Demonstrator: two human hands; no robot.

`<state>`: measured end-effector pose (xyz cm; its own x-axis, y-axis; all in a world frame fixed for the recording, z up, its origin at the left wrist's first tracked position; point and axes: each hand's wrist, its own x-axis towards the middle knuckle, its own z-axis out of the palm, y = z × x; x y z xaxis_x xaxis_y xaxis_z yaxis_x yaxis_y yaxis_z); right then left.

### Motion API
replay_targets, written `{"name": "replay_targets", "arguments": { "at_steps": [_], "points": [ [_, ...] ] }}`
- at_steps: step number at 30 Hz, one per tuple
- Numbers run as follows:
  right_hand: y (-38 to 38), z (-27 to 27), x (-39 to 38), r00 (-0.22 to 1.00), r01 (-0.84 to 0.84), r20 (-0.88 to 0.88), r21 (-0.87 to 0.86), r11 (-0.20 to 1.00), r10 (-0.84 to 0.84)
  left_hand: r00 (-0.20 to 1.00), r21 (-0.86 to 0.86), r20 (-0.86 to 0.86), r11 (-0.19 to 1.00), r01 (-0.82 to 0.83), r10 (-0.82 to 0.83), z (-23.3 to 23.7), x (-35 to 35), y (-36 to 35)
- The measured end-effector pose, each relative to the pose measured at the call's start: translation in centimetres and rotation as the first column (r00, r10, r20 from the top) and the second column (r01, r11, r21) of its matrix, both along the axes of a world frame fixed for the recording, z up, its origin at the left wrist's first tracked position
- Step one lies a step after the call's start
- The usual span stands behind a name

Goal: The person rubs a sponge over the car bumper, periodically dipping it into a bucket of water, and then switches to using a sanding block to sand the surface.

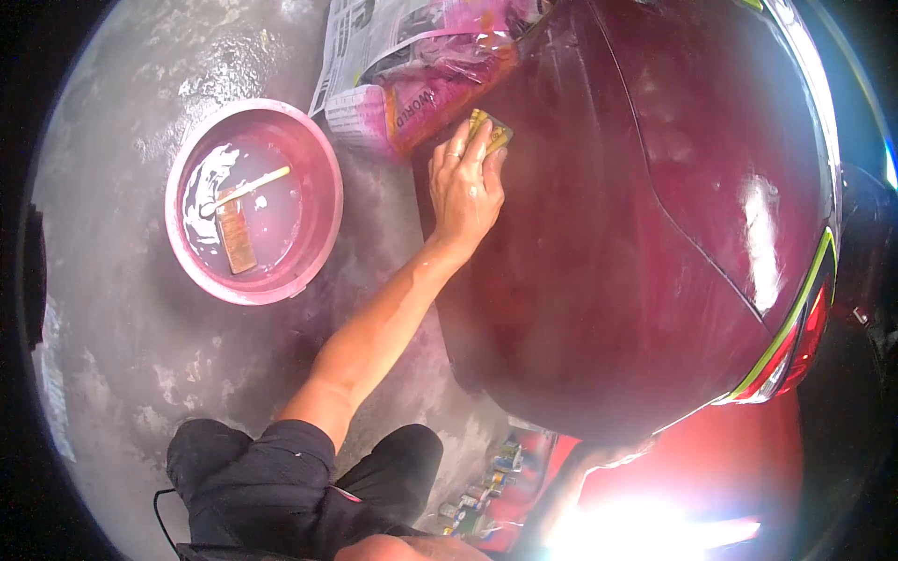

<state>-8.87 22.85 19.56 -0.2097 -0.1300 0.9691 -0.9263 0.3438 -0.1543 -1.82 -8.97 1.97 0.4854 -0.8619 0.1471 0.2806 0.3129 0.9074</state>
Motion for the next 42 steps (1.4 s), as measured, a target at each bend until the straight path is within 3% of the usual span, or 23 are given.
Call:
{"name": "replay_targets", "arguments": {
  "at_steps": [6, 8, 10, 12, 13, 16, 18, 20, 22, 25, 26, 27, 28, 29, 30, 31, 32, 34, 36, 38, 39, 40, 42],
  "points": [
    [-1.2, -0.5, 1.1, 0.998, 0.059, -0.002, -0.018, 0.998, -0.059, 0.986, -0.147, -0.048, 0.977, 0.153, -0.162, -2.6, -2.0, 12.8],
    [-0.1, -0.1, 0.1, 0.999, 0.038, -0.004, -0.004, 0.999, -0.038, 0.995, -0.056, -0.045, 0.995, 0.081, -0.083, -0.7, 0.0, 5.6],
    [0.5, -0.2, -0.2, 0.997, 0.076, 0.023, -0.013, 0.997, -0.075, 0.980, 0.023, -0.031, 0.980, 0.198, -0.198, 1.3, 2.7, -1.2],
    [0.4, 0.1, -0.4, 0.996, 0.089, 0.033, -0.015, 0.996, -0.088, 0.983, -0.002, -0.056, 0.985, 0.175, -0.175, 0.4, 1.1, 1.2],
    [0.2, 0.0, -0.8, 1.000, -0.010, 0.010, -0.048, 0.999, 0.010, 0.988, -0.023, -0.066, 0.991, 0.136, -0.137, -0.3, 0.6, 2.9],
    [0.5, -0.4, -0.5, 0.994, -0.102, 0.015, -0.084, 0.991, 0.104, 0.945, -0.102, 0.007, 0.940, 0.327, -0.328, -1.7, 1.0, 13.2],
    [0.4, 0.0, -0.9, 0.993, -0.110, 0.026, -0.100, 0.989, 0.113, 0.971, -0.275, -0.014, 0.934, 0.227, -0.240, -2.4, -0.4, 13.0],
    [1.3, -0.1, -1.2, 0.990, 0.141, -0.024, 0.089, 0.986, -0.140, 0.995, -0.177, 0.045, 0.979, 0.096, -0.089, -1.1, 0.8, 3.1],
    [2.2, -0.2, -1.9, 0.966, 0.248, -0.105, 0.117, 0.962, -0.236, 0.994, -0.112, 0.009, 0.988, 0.107, -0.106, 0.5, 1.8, -3.9],
    [1.8, -0.3, -1.9, 0.929, 0.352, -0.170, 0.126, 0.928, -0.329, 0.993, -0.150, -0.027, 0.983, 0.107, -0.113, -0.5, 0.6, 5.0],
    [1.9, -0.1, -1.6, 0.916, 0.385, -0.170, 0.119, 0.915, -0.363, 0.978, -0.203, -0.046, 0.960, 0.192, -0.205, -0.6, 0.5, 10.6],
    [1.8, 0.0, -1.8, 0.917, 0.383, -0.164, 0.116, 0.916, -0.363, 0.772, -0.293, -0.349, 0.845, 0.448, -0.530, 0.0, 1.5, 16.4],
    [1.5, 0.1, -2.1, 0.880, 0.416, -0.287, 0.079, 0.906, -0.379, 0.972, -0.386, -0.055, 0.902, 0.192, -0.230, -2.0, -2.0, 21.6],
    [1.7, -0.1, -2.1, 0.825, 0.452, -0.399, 0.038, 0.891, -0.401, 0.976, -0.387, -0.022, 0.901, 0.193, -0.219, -1.7, -1.5, 20.4],
    [1.8, 0.0, -1.6, 0.822, 0.460, -0.393, 0.035, 0.887, -0.411, 0.978, -0.386, 0.004, 0.902, 0.195, -0.210, -0.9, -0.8, 18.0],
    [1.1, 0.3, -0.9, 0.938, 0.276, -0.229, 0.035, 0.961, -0.261, 0.977, -0.361, 0.033, 0.909, 0.208, -0.211, 0.9, 0.7, 12.8],
    [0.5, 0.1, -0.7, 0.996, 0.074, -0.058, -0.004, 0.997, -0.074, 0.998, -0.274, 0.002, 0.960, 0.064, -0.066, 2.7, 0.3, 7.0],
    [0.4, -0.3, -0.9, 0.992, 0.043, -0.124, 0.020, 0.999, -0.040, 0.999, -0.138, -0.053, 0.990, -0.005, -0.002, 5.7, 1.2, -5.4],
    [0.6, 0.0, -1.1, 0.983, 0.011, -0.184, 0.044, 0.999, -0.002, 0.999, -0.171, -0.033, 0.984, -0.046, 0.041, 6.0, 1.1, -5.5],
    [0.9, -0.3, -0.4, 0.956, 0.206, -0.234, 0.100, 0.973, -0.178, 0.999, -0.214, 0.031, 0.977, 0.028, -0.022, 4.8, 1.4, -2.1],
    [0.5, -0.5, 0.2, 0.986, 0.154, -0.073, 0.049, 0.987, -0.150, 0.996, -0.229, 0.022, 0.970, 0.088, -0.085, 3.6, 1.1, 2.7],
    [0.0, -0.2, 0.5, 0.988, 0.143, -0.062, 0.044, 0.989, -0.140, 0.991, -0.321, 0.051, 0.937, 0.136, -0.126, 2.4, 1.0, 7.1],
    [-0.5, -0.2, 1.2, 0.995, 0.027, 0.102, -0.059, 0.998, -0.021, 0.981, -0.340, 0.127, 0.923, 0.182, -0.147, 1.8, 0.7, 6.8]
  ]
}}
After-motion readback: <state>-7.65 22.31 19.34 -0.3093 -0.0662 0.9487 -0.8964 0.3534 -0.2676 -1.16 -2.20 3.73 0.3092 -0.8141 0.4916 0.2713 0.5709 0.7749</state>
